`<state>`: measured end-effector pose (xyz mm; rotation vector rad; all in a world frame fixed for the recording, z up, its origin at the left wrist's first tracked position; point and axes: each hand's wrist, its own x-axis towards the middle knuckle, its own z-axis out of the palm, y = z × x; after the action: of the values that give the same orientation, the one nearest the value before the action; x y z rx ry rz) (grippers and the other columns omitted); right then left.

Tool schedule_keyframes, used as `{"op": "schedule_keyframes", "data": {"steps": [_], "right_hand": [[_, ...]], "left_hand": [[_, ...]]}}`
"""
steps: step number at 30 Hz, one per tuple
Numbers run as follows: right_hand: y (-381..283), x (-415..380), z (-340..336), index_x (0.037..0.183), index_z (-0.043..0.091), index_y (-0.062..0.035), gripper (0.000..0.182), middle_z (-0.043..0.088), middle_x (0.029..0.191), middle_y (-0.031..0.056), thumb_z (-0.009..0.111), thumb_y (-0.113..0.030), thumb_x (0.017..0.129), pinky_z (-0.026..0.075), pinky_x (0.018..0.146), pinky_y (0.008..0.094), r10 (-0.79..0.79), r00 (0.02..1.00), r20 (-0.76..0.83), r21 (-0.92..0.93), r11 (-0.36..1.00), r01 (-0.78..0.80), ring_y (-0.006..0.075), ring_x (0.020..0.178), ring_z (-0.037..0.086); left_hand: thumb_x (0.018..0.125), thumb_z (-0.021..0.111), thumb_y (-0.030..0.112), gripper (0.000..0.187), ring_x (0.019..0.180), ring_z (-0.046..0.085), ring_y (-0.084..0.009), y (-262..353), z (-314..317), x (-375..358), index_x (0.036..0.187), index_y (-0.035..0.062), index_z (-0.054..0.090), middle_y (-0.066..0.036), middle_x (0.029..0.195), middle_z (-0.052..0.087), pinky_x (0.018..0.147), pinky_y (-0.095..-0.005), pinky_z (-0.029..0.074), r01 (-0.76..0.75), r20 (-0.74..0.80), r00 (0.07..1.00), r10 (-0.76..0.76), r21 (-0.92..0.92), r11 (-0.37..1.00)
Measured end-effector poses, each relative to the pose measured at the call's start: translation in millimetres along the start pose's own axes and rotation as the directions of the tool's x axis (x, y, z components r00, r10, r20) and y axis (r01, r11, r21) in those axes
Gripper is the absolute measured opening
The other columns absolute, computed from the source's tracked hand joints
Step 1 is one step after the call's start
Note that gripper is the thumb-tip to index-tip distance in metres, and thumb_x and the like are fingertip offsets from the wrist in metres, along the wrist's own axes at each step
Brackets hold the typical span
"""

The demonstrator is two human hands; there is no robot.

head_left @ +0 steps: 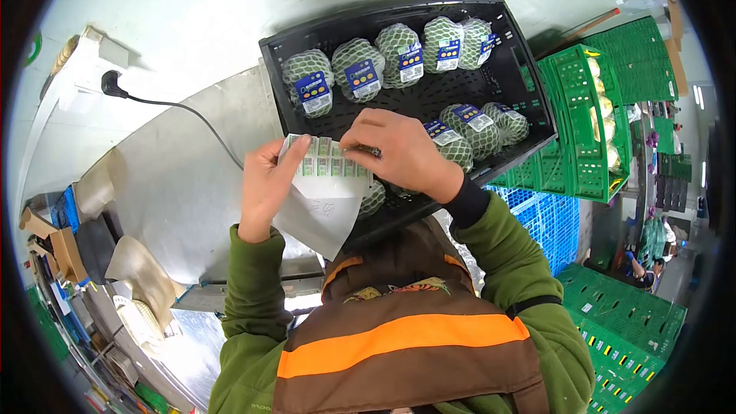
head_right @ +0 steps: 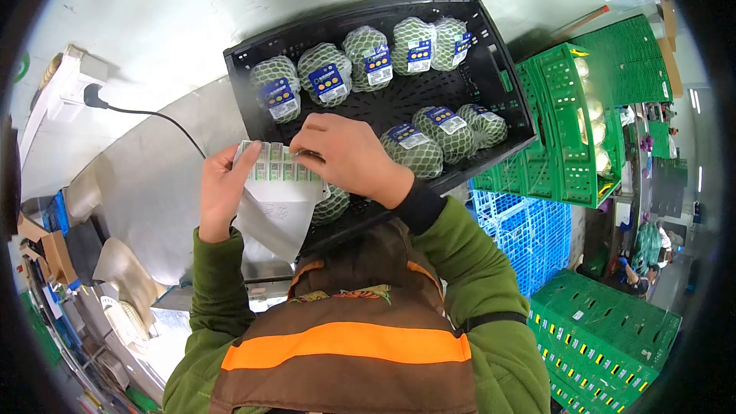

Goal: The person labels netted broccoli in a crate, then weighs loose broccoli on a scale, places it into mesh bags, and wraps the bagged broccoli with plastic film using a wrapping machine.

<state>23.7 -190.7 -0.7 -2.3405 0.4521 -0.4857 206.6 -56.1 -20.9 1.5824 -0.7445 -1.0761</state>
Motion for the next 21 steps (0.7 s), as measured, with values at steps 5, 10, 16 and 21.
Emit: {"op": "schedule_keyframes", "data": {"steps": [5, 10, 16, 21], "right_hand": [[-9, 2, 13, 0.085, 0.067, -0.006, 0.007, 0.064, 0.087, 0.0062, 0.071, -0.006, 0.08, 0.051, 0.063, 0.0299, -0.184, 0.983, -0.015, -0.029, 0.983, 0.183, 0.0192, 0.075, 0.064], [44, 31, 31, 0.091, 0.066, -0.0026, 0.016, 0.066, 0.084, 0.0001, 0.073, -0.016, 0.087, 0.042, 0.057, 0.0202, 0.68, 0.729, -0.079, 0.849, 0.429, -0.309, 0.0052, 0.069, 0.056], [124, 49, 67, 0.091, 0.068, -0.0011, 0.023, 0.063, 0.08, -0.0014, 0.078, -0.019, 0.082, 0.037, 0.056, 0.0232, 0.805, 0.568, -0.169, 0.819, 0.436, -0.374, 0.0051, 0.066, 0.05], [151, 53, 87, 0.091, 0.07, 0.0019, 0.027, 0.067, 0.081, 0.0046, 0.079, -0.021, 0.08, 0.045, 0.062, 0.0264, 0.769, 0.572, -0.287, 0.711, 0.571, -0.411, 0.0088, 0.07, 0.057]], "left_hand": [[0.094, 0.064, 0.026, 0.029, 0.065, 0.047, -0.0009, -28, -14, 9, 0.087, -0.0018, 0.07, 0.004, 0.072, 0.063, 0.055, -0.0222, 0.038, 0.08, -0.159, 0.986, -0.052, 0.178, 0.981], [0.094, 0.065, 0.025, 0.027, 0.067, 0.053, -0.0029, -48, -54, -3, 0.089, -0.0005, 0.071, 0.001, 0.076, 0.066, 0.06, -0.0218, 0.042, 0.097, -0.227, 0.967, -0.111, -0.072, 0.993], [0.094, 0.065, 0.023, 0.025, 0.07, 0.058, -0.005, -74, -90, -23, 0.092, 0.0001, 0.072, -0.001, 0.081, 0.069, 0.065, -0.021, 0.045, 0.084, -0.358, 0.915, -0.185, -0.28, 0.956], [0.094, 0.065, 0.023, 0.025, 0.07, 0.058, -0.0049, -81, -97, -29, 0.092, -0.0004, 0.072, -0.001, 0.081, 0.069, 0.065, -0.0211, 0.045, 0.073, -0.411, 0.888, -0.208, -0.32, 0.945]]}}
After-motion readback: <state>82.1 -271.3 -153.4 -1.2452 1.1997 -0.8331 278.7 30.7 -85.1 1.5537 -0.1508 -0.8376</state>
